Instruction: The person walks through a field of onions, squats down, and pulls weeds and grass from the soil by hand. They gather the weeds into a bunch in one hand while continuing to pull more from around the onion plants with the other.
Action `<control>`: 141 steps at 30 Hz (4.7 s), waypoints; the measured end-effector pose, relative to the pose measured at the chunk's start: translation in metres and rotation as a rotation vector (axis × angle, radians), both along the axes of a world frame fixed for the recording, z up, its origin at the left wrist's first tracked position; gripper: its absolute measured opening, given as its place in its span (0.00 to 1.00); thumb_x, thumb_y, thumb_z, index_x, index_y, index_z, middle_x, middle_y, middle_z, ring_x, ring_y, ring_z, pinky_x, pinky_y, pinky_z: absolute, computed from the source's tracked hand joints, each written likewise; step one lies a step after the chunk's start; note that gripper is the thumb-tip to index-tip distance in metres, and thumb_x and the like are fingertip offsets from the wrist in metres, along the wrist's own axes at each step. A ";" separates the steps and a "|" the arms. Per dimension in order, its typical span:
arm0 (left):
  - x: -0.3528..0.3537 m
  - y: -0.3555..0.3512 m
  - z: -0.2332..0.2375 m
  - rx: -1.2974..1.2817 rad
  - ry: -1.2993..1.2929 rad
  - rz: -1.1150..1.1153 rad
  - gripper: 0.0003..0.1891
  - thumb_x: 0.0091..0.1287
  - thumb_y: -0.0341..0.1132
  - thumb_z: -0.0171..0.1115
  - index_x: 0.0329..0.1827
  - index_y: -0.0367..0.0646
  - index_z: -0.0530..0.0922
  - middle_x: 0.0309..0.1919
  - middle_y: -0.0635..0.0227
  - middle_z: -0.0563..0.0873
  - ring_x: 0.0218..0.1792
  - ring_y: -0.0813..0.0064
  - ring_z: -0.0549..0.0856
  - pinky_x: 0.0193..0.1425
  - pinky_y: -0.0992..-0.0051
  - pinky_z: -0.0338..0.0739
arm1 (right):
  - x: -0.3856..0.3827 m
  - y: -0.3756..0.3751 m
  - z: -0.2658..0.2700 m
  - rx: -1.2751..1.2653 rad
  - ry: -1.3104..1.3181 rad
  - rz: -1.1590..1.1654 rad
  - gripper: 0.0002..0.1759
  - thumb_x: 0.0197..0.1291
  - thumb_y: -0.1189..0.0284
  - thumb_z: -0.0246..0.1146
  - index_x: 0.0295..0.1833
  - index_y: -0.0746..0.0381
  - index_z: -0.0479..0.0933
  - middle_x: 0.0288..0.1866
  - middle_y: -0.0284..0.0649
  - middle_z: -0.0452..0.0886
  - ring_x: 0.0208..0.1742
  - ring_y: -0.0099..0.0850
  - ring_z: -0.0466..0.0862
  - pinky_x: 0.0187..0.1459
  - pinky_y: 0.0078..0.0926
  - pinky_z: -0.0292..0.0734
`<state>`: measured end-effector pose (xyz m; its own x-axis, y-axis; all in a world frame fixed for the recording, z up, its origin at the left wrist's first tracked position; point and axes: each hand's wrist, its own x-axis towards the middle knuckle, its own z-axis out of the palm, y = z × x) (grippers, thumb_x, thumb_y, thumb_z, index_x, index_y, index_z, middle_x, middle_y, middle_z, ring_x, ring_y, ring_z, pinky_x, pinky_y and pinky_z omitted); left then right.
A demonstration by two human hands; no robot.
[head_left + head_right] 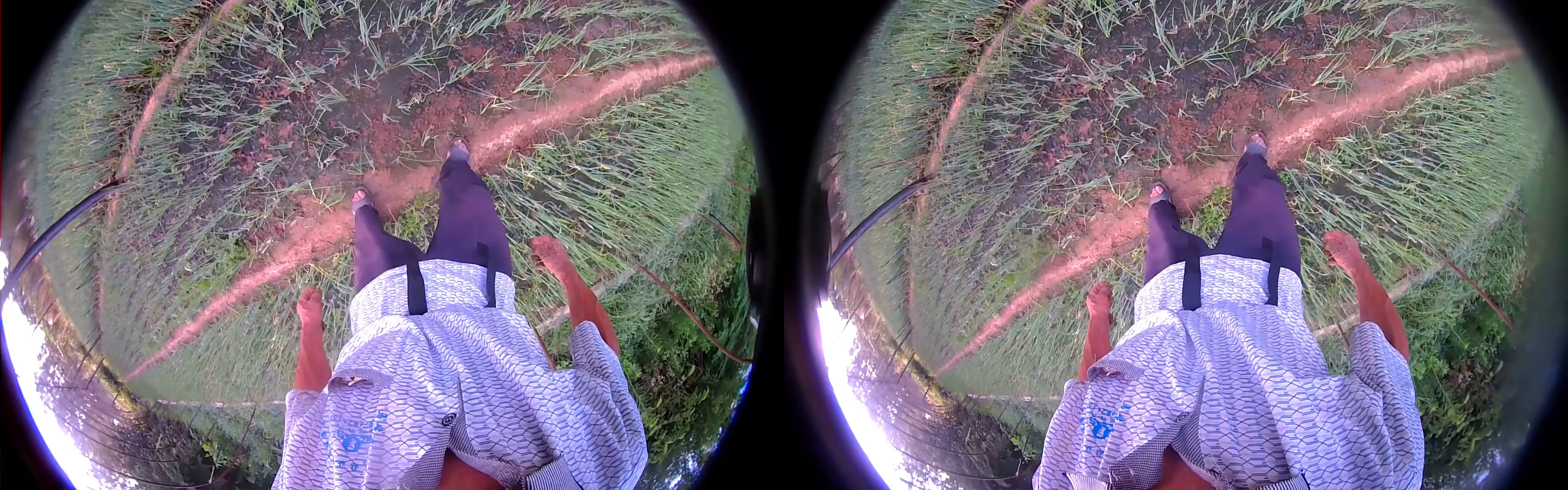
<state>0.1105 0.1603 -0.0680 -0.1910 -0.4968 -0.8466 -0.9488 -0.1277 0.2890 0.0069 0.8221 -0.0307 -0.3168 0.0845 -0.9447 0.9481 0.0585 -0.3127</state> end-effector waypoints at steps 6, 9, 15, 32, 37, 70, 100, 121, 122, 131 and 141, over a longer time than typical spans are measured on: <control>-0.043 0.112 0.022 -0.082 0.157 -0.262 0.05 0.63 0.33 0.58 0.28 0.48 0.75 0.20 0.83 0.68 0.20 0.88 0.66 0.24 0.83 0.58 | -0.042 0.131 -0.021 -0.027 0.088 0.014 0.10 0.58 0.76 0.60 0.46 0.63 0.75 0.25 0.33 0.74 0.23 0.21 0.74 0.20 0.20 0.67; -0.048 0.134 0.031 0.006 0.058 -0.213 0.20 0.62 0.31 0.61 0.57 0.32 0.75 0.45 0.64 0.83 0.42 0.76 0.79 0.49 0.76 0.74 | -0.073 0.173 -0.026 0.056 0.038 0.036 0.10 0.59 0.75 0.62 0.47 0.63 0.74 0.24 0.31 0.72 0.20 0.20 0.71 0.16 0.18 0.61; -0.106 0.164 0.059 -0.052 0.001 -0.247 0.21 0.63 0.31 0.61 0.58 0.32 0.74 0.46 0.64 0.84 0.45 0.75 0.80 0.51 0.77 0.74 | -0.113 0.169 -0.010 0.078 0.088 -0.121 0.09 0.62 0.70 0.61 0.45 0.62 0.75 0.22 0.31 0.72 0.18 0.20 0.73 0.16 0.20 0.63; -0.036 0.092 -0.016 0.036 0.127 -0.166 0.22 0.61 0.35 0.65 0.55 0.32 0.77 0.43 0.65 0.84 0.42 0.75 0.80 0.50 0.75 0.74 | -0.061 0.084 0.008 -0.012 0.031 -0.052 0.08 0.57 0.75 0.58 0.43 0.63 0.75 0.25 0.33 0.75 0.22 0.22 0.74 0.20 0.21 0.65; -0.022 0.092 0.007 0.005 0.069 -0.038 0.20 0.62 0.33 0.64 0.55 0.34 0.77 0.38 0.69 0.82 0.34 0.80 0.78 0.39 0.79 0.72 | -0.078 0.070 0.015 0.013 0.012 0.147 0.07 0.61 0.73 0.59 0.43 0.62 0.75 0.25 0.31 0.73 0.23 0.22 0.75 0.20 0.19 0.65; -0.442 0.153 -0.276 -0.228 0.515 -0.335 0.19 0.71 0.42 0.55 0.57 0.37 0.77 0.45 0.63 0.85 0.39 0.75 0.83 0.47 0.76 0.78 | -0.198 0.075 -0.275 0.228 0.249 0.686 0.15 0.61 0.69 0.59 0.51 0.63 0.77 0.22 0.35 0.77 0.22 0.22 0.76 0.26 0.24 0.72; -0.688 0.075 -0.697 -0.464 0.311 -1.434 0.31 0.56 0.57 0.64 0.49 0.35 0.82 0.44 0.48 0.86 0.45 0.56 0.85 0.51 0.63 0.77 | -0.272 0.024 -0.511 0.340 0.611 0.529 0.13 0.62 0.74 0.61 0.50 0.67 0.78 0.34 0.40 0.82 0.34 0.26 0.82 0.36 0.26 0.79; -0.691 0.170 -0.624 -0.407 0.035 -0.581 0.52 0.37 0.54 0.82 0.62 0.28 0.69 0.56 0.44 0.74 0.54 0.51 0.81 0.57 0.58 0.77 | -0.842 -0.216 -0.553 0.318 0.967 1.111 0.12 0.56 0.65 0.60 0.41 0.59 0.83 0.20 0.36 0.80 0.20 0.24 0.80 0.26 0.24 0.78; -0.693 0.169 -0.624 -0.370 -0.007 -0.560 0.52 0.38 0.52 0.83 0.63 0.28 0.68 0.57 0.43 0.73 0.54 0.50 0.80 0.58 0.58 0.77 | -0.847 -0.225 -0.580 0.360 0.876 1.024 0.13 0.52 0.66 0.62 0.41 0.59 0.83 0.23 0.42 0.81 0.25 0.31 0.83 0.31 0.29 0.80; -0.700 0.168 -0.626 -0.356 -0.006 -0.505 0.53 0.37 0.48 0.83 0.64 0.28 0.65 0.56 0.39 0.72 0.53 0.45 0.79 0.57 0.58 0.77 | -0.864 -0.255 -0.681 0.728 1.379 1.022 0.13 0.50 0.68 0.66 0.42 0.59 0.80 0.39 0.49 0.83 0.45 0.47 0.83 0.48 0.41 0.79; -0.704 0.171 -0.618 -0.387 0.000 -0.497 0.47 0.37 0.48 0.83 0.59 0.30 0.72 0.55 0.41 0.75 0.53 0.47 0.80 0.58 0.58 0.76 | -0.888 -0.273 -0.676 0.840 1.257 0.644 0.08 0.57 0.71 0.58 0.39 0.64 0.75 0.36 0.58 0.82 0.42 0.56 0.83 0.43 0.49 0.78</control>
<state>-0.5930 0.3311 -0.6861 -0.4776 -0.6194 -0.6231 -0.8680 0.4422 0.2258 -0.8813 0.5492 -0.7066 -0.9871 -0.0320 0.1570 -0.1074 0.8592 -0.5002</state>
